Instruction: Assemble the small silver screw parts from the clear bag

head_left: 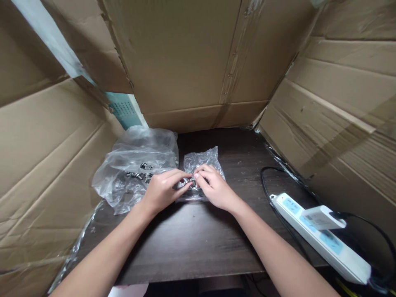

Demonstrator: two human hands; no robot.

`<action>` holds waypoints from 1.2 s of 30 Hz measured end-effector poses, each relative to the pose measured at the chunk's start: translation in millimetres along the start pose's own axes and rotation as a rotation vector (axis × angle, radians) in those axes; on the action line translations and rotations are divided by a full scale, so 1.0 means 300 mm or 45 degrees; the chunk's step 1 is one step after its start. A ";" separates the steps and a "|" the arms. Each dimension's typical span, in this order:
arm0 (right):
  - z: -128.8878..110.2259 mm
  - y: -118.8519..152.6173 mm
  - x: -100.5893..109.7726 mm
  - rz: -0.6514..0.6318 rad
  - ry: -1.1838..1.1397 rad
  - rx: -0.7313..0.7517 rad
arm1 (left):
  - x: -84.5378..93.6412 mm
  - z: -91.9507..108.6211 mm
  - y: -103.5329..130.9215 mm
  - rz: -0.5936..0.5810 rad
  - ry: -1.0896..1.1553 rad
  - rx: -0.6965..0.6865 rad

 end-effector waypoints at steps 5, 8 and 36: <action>0.001 0.001 -0.001 0.019 -0.023 0.026 | 0.004 0.000 -0.002 0.002 -0.012 0.005; 0.003 0.004 -0.001 0.050 -0.049 0.050 | 0.005 -0.004 -0.001 0.008 -0.020 0.014; 0.011 0.004 0.006 0.147 0.031 0.020 | 0.004 -0.003 0.002 -0.004 -0.017 0.019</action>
Point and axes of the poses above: each hand's wrist, its own y-axis away from the middle knuckle, its own x-axis out of the back of the hand, z = x × y, the point moved 1 cm from there along -y, towards the middle knuckle
